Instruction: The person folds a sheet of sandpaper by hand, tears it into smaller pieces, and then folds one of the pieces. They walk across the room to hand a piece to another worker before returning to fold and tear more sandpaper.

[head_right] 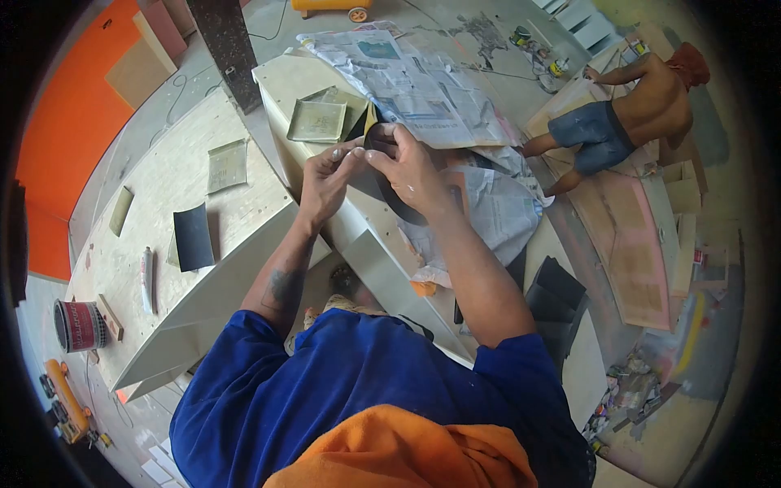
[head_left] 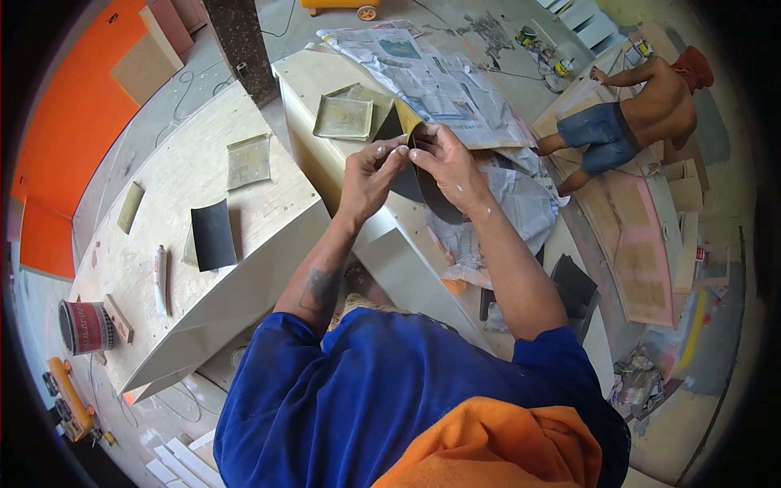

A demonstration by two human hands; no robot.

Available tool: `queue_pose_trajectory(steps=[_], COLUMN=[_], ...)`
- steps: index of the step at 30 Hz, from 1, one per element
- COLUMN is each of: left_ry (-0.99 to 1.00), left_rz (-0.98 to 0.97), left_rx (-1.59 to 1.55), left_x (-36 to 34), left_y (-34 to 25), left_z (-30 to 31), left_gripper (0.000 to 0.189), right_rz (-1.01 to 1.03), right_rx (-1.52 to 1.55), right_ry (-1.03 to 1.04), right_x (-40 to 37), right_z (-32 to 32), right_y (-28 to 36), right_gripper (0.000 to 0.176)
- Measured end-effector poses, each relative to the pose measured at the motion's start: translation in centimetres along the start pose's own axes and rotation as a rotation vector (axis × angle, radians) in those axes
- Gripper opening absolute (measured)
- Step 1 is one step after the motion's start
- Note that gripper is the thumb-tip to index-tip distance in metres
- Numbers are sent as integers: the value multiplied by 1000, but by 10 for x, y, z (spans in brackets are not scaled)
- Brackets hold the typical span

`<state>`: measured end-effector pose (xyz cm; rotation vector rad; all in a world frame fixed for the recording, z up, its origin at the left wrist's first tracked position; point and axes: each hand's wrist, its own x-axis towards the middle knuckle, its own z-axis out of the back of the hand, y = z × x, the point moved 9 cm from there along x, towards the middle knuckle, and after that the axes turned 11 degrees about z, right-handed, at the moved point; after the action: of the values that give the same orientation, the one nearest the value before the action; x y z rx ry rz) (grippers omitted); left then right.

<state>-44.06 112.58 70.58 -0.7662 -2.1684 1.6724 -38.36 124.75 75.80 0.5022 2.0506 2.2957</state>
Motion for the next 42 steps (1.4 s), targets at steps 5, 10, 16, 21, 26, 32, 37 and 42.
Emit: queue_pose_trajectory(steps=[5, 10, 16, 21, 26, 32, 37, 42], left_ry=[-196, -327, -496, -608, -674, -842, -1018, -573], left_rz=[-142, 64, 93, 157, 32, -350, -298, 124], left_rx=[239, 265, 427, 689, 589, 870, 1226, 785], left_x=[-3, -21, -40, -101, -227, -399, -500, -543], left_y=[-6, 1, 26, 12, -23, -89, -124, -86], left_z=[20, 49, 67, 86, 84, 13, -7, 3], left_gripper=[28, 37, 33, 35, 31, 67, 82, 55], right_rz=[103, 186, 214, 511, 562, 593, 756, 781], right_rx=[-388, -850, -562, -367, -444, -221, -78, 26], right_ry=[-48, -209, -287, -401, -321, 130, 642, 939], right_x=[5, -8, -55, -95, -117, -175, -239, -295], right_z=[18, 80, 161, 185, 148, -22, -120, -189], right_y=[-4, 67, 141, 200, 193, 195, 238, 276], right_gripper=[28, 26, 28, 35, 37, 14, 5, 4])
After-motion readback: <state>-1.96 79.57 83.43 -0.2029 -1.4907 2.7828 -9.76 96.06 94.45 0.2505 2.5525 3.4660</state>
